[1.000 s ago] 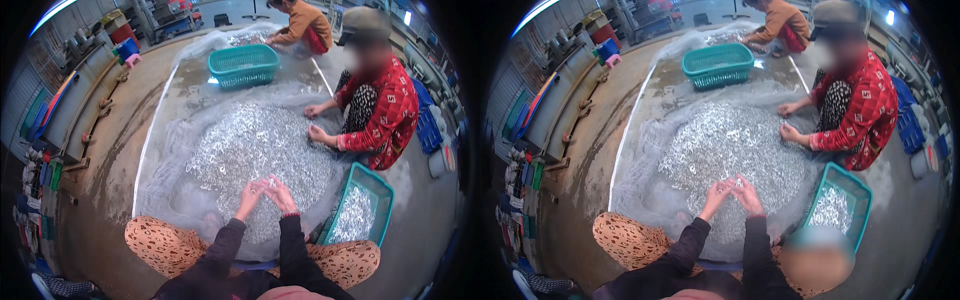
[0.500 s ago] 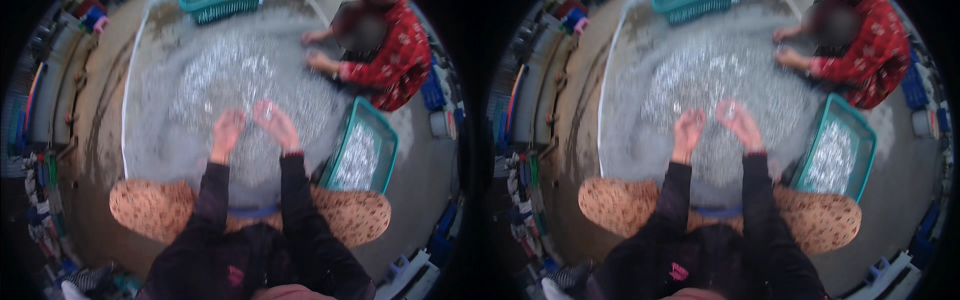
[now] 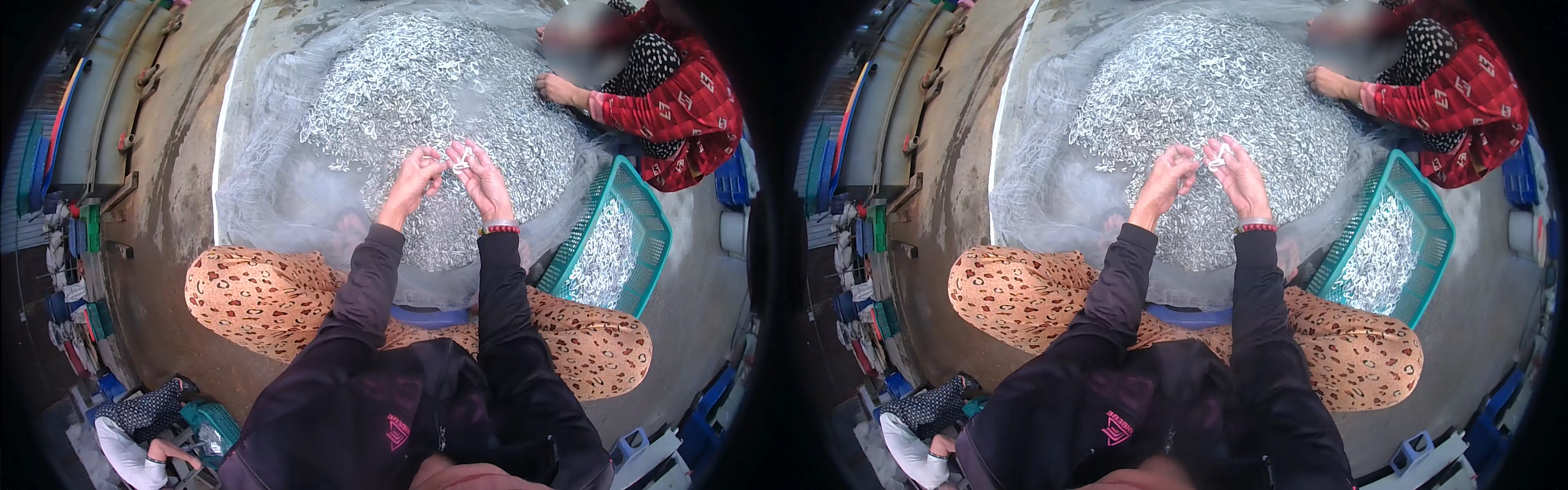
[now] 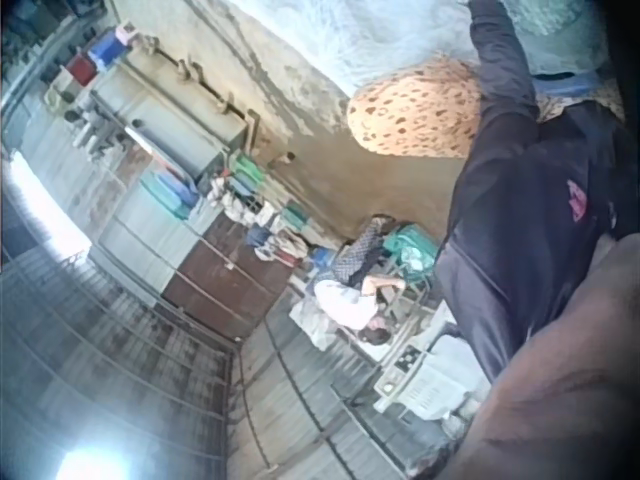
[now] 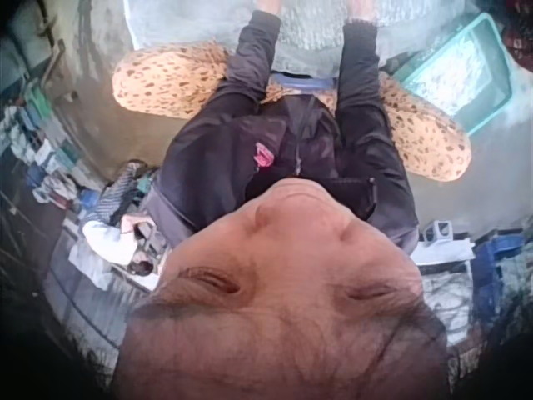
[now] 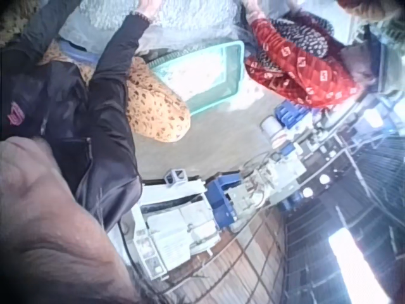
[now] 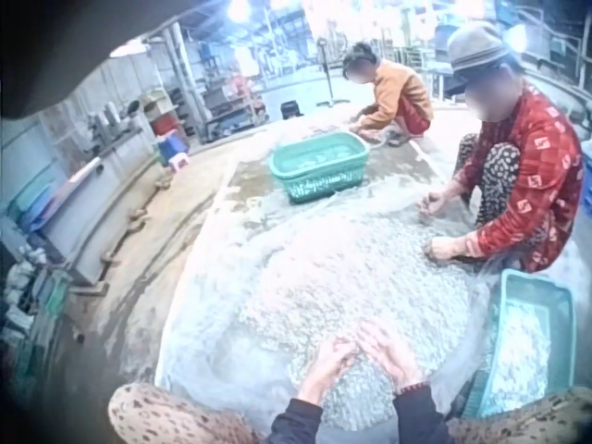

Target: The person sits cross-legged and sorts small silver metal pieces by hand from a large pile on a plastic sheet, placing selected pieces into a green basket. Other workers are visible nearby performing similar sorting tasks.

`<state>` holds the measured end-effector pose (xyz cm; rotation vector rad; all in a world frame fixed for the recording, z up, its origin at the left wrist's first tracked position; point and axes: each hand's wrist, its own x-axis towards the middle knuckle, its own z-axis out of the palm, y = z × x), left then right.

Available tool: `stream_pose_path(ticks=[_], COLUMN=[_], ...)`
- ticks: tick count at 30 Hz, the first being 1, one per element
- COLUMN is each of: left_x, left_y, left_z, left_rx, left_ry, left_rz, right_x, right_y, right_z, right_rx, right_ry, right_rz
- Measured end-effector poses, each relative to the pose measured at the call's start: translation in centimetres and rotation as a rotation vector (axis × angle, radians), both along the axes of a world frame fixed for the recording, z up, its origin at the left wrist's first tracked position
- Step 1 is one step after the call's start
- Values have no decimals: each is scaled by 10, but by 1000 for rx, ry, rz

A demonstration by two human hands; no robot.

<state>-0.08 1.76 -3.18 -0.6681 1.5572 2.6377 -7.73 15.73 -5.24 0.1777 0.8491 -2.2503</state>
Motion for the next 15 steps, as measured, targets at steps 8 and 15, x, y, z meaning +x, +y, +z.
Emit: stream_pose_path(ticks=[8,15], left_x=[-5,-3], left_y=[7,-12], left_z=[2,-4], left_rx=[-266,-159], left_ry=[-10,-75], left_rz=[7,-11], right_x=[-1,-1], right_y=[-10,-5], right_z=[-5,1], right_rx=[27,164], right_ry=[-21,79], right_rz=[25,146])
